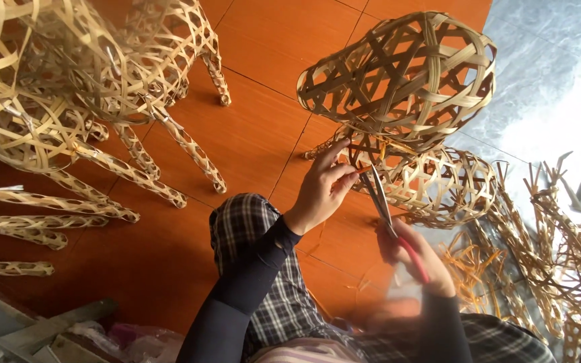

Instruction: Assembling and tying bamboo strips together to create animal-shaped sculptures.

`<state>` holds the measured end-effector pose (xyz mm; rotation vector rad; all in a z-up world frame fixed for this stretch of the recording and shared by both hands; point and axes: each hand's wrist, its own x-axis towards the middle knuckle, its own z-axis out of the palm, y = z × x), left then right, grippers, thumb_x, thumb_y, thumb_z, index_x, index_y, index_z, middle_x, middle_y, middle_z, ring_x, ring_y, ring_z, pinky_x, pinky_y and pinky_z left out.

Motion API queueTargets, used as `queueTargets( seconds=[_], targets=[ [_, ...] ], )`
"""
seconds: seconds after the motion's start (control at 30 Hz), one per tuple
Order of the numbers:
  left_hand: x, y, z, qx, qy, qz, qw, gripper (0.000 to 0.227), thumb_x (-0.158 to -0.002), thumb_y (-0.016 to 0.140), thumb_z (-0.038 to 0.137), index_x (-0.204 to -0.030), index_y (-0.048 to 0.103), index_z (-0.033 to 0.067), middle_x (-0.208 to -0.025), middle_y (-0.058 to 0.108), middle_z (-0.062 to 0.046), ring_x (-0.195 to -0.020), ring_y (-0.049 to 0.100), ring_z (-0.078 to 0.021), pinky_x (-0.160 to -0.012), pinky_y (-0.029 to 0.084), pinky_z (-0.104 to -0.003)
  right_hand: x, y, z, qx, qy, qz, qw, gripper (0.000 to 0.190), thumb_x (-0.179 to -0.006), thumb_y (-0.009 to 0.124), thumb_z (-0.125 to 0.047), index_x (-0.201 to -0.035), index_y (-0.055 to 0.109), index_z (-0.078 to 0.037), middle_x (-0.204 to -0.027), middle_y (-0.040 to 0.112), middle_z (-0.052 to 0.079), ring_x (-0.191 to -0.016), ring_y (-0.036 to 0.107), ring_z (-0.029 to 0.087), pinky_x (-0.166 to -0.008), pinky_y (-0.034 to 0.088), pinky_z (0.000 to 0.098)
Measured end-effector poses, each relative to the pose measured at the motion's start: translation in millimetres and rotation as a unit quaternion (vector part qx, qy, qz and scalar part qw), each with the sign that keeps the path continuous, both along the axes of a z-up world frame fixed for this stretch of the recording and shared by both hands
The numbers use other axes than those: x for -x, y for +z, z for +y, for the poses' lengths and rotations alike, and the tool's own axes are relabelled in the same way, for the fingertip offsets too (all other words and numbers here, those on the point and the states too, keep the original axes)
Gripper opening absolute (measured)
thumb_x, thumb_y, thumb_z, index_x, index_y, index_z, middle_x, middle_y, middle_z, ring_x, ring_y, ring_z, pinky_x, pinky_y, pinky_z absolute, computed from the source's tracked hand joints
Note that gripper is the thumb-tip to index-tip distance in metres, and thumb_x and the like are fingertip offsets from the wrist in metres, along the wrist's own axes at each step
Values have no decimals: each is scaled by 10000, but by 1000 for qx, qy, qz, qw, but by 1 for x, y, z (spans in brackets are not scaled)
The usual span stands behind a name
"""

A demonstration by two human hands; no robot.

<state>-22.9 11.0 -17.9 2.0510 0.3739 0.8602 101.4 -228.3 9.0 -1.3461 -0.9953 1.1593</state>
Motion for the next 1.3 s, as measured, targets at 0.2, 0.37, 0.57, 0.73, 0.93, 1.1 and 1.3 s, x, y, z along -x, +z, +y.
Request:
queueTargets(
  seconds=[0.2, 0.37, 0.57, 0.73, 0.93, 1.1, 1.3],
  targets=[
    [5, 18, -1, -28, 5, -19, 999, 206, -1006, 697, 219, -951, 745, 27, -1547, 495, -178, -1395, 529, -349, -1112, 505, -420, -6, 15, 38, -46, 21, 2, 999, 658, -946, 654, -569, -1217, 578, 26, -786, 561, 9, -650, 528, 98, -586, 439, 247],
    [7, 21, -2, -14, -3, -11, 1000, 180, -994, 709, 194, -950, 742, 23, -1559, 486, -167, -1411, 525, -351, -1095, 528, -406, 4, 36, 64, -70, 21, -18, 997, 713, -983, 574, -658, -1226, 555, 13, -803, 570, 8, -657, 541, 91, -589, 454, 236],
    [8, 27, -1, -32, -1, -20, 999, 147, -971, 734, 164, -942, 756, 21, -1550, 485, -156, -1406, 526, -349, -1107, 522, -412, 5, 24, 63, -68, -17, -12, 997, 736, -971, 542, -685, -1228, 558, 5, -721, 557, 5, -554, 493, 75, -516, 380, 218],
    [9, 32, 0, -24, -12, -26, 999, 121, -962, 747, 138, -938, 766, 21, -1544, 497, -149, -1414, 527, -337, -1114, 519, -406, 14, 32, 64, -70, -37, 24, 997, 738, -964, 592, -663, -1203, 554, 35, -703, 494, 23, -526, 437, 92, -487, 331, 228],
    [7, 27, 3, -21, -33, -35, 999, 128, -934, 744, 88, -1030, 799, 23, -1550, 467, -178, -1425, 491, -352, -1103, 518, -398, 22, 47, 72, -79, -14, 15, 997, 767, -1003, 477, -707, -1321, 498, -9, -759, 545, 17, -613, 491, 79, -555, 365, 216],
    [10, 27, 6, -10, -33, -10, 999, 62, -943, 753, 74, -978, 790, 39, -1565, 477, -157, -1442, 507, -337, -1102, 540, -380, 16, 25, 66, -79, -24, 36, 996, 718, -992, 529, -651, -1209, 537, 34, -680, 476, 26, -518, 422, 102, -484, 324, 245],
    [11, 32, 4, -28, -57, -30, 997, 92, -932, 743, 56, -1002, 790, 20, -1589, 443, -153, -1461, 488, -343, -1131, 514, -396, 29, 51, 78, -78, -20, 42, 996, 680, -1042, 470, -649, -1271, 510, -10, -745, 526, 11, -618, 485, 92, -574, 400, 244]
  ],
)
